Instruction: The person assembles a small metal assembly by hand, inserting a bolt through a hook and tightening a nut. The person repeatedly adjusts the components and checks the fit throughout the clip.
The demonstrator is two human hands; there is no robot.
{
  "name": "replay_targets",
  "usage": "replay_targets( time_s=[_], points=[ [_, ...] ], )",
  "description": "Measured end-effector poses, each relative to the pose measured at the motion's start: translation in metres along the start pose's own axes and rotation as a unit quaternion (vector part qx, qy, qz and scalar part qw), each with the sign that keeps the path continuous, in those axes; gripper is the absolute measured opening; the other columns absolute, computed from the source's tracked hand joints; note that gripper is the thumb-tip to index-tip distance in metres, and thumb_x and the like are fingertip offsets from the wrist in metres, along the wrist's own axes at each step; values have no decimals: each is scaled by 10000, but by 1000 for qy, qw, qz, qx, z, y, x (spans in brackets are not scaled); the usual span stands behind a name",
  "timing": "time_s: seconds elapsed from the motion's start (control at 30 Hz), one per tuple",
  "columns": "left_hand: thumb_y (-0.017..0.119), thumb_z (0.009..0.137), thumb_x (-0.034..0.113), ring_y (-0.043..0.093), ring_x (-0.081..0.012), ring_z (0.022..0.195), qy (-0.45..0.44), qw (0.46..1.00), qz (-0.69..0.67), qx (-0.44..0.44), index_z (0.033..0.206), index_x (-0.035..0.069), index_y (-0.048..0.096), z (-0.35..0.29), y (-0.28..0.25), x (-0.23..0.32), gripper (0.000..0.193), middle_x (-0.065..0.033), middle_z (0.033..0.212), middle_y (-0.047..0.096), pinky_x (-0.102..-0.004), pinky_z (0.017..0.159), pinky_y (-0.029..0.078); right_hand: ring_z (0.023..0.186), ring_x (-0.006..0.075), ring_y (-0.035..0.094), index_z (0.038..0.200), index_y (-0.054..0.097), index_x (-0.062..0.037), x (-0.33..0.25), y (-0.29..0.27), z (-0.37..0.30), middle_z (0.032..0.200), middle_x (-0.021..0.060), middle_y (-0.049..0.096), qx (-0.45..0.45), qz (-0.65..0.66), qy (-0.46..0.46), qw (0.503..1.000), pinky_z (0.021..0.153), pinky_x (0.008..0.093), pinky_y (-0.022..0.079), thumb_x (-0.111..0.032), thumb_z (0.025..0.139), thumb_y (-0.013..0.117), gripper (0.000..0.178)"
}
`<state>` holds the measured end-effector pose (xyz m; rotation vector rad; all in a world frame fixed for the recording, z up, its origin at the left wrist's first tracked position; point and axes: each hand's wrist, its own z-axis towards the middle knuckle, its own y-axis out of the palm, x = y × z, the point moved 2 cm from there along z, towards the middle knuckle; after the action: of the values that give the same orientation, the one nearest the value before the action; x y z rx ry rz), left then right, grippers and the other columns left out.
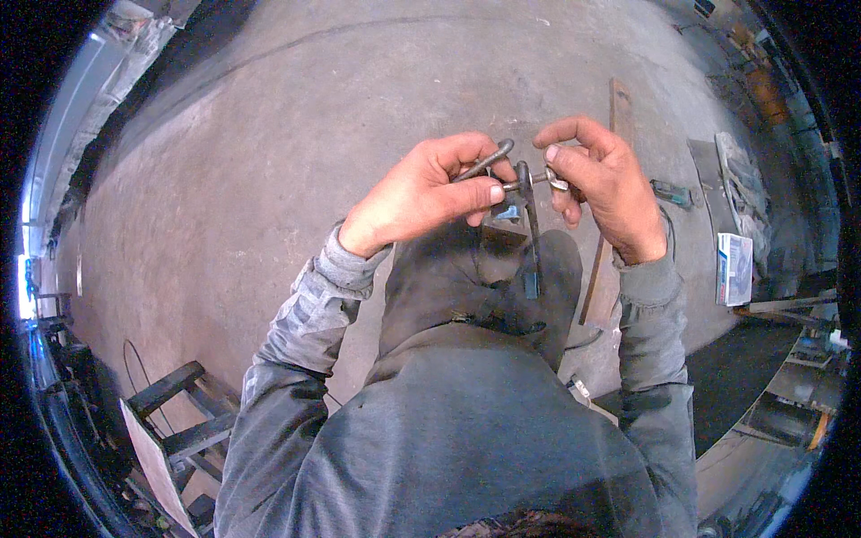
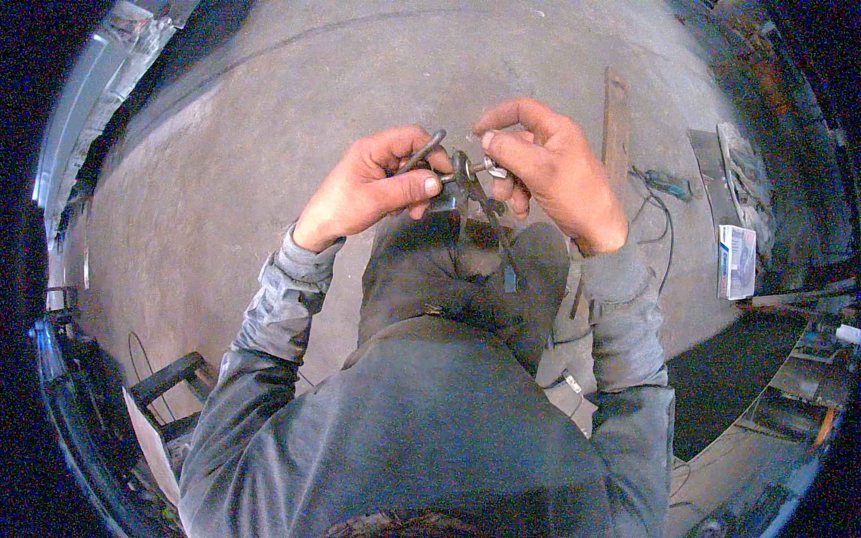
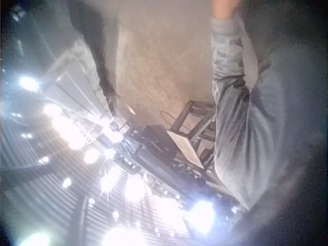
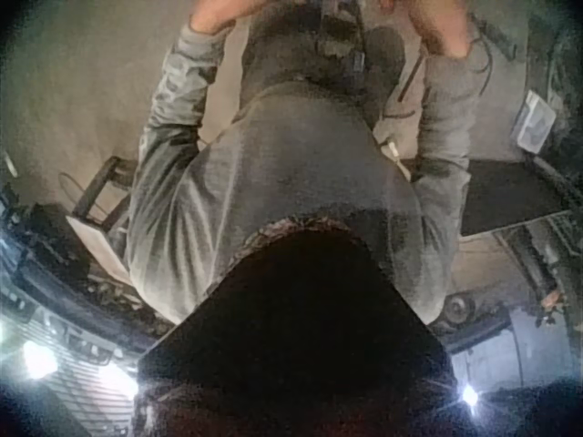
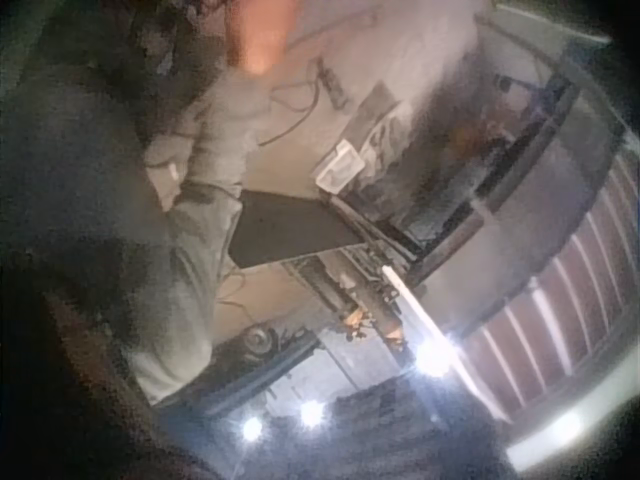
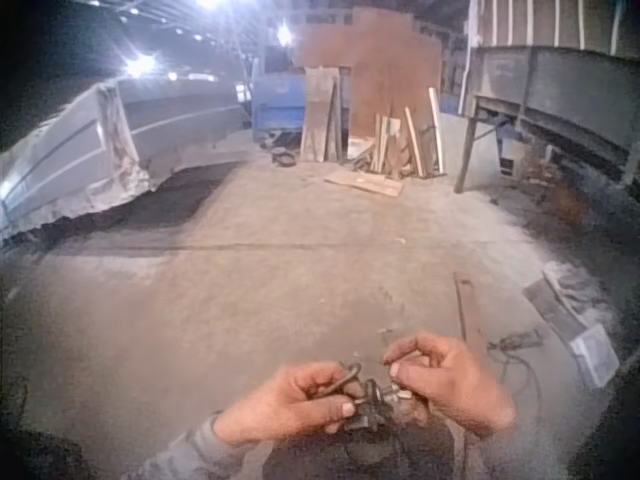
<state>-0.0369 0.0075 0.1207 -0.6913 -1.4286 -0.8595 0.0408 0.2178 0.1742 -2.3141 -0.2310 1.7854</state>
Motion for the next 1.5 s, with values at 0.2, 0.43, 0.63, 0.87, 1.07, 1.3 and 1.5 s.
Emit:
replay_targets(
  time_s=[0.2, 0.43, 0.63, 0.87, 1.07, 1.3, 1.5],
  points=[
    [686, 977, 192, 591, -42, 653, -39, 999, 19, 11, 1114, 76, 653, 1, -7, 2, 183, 38, 807, 644, -206, 549, 406, 726, 132, 614, 1193, 672, -31, 14, -3, 2, 834, 32, 681, 52, -170, -368, 913, 690, 286, 517, -128, 950, 647, 263],
    [685, 980, 216, 585, -41, 636, -31, 999, 2, -12, 1118, 81, 647, -1, -8, 4, 197, 38, 749, 638, -205, 525, 385, 972, 156, 669, 1224, 664, -33, -2, -1, -9, 1063, 100, 699, 37, -54, -79, 995, 857, 310, 543, -88, 942, 617, 291],
    [675, 984, 203, 576, -37, 637, -40, 999, -6, 2, 1116, 72, 652, -2, -11, 0, 187, 38, 754, 631, -209, 536, 391, 996, 224, 702, 1228, 662, -47, 3, 6, -8, 1116, 133, 712, 53, -296, -414, 859, 909, 340, 542, -77, 943, 594, 295],
    [647, 998, 183, 551, -35, 642, -57, 998, -2, -19, 1096, 56, 659, -8, -15, 1, 160, 35, 745, 619, -212, 541, 382, 959, 226, 700, 1173, 680, -36, 10, 0, -5, 1071, 109, 710, -40, -150, -137, 978, 860, 332, 543, -148, 957, 647, 245],
    [694, 977, 244, 576, -38, 609, -42, 999, -4, -21, 1101, 87, 643, -7, -19, -5, 207, 41, 742, 637, -208, 512, 375, 952, 190, 680, 1091, 689, -7, 7, 12, 2, 1015, 84, 681, -3, -57, -215, 975, 841, 324, 543, -148, 929, 676, 215],
    [660, 986, 191, 551, -41, 621, -69, 997, -14, 14, 1108, 55, 654, -10, -24, -9, 183, 28, 724, 619, -210, 533, 378, 921, 232, 668, 1054, 689, -14, 20, 16, 10, 1006, 130, 655, 37, -271, -362, 891, 812, 370, 524, -162, 911, 685, 206],
    [663, 987, 194, 573, -41, 642, -63, 998, -21, 16, 1114, 57, 649, -11, -24, -11, 187, 30, 731, 624, -205, 535, 388, 859, 240, 644, 981, 704, -12, 21, 8, 6, 942, 109, 662, -101, -133, -208, 964, 752, 353, 499, -212, 938, 681, 205]
  ],
)
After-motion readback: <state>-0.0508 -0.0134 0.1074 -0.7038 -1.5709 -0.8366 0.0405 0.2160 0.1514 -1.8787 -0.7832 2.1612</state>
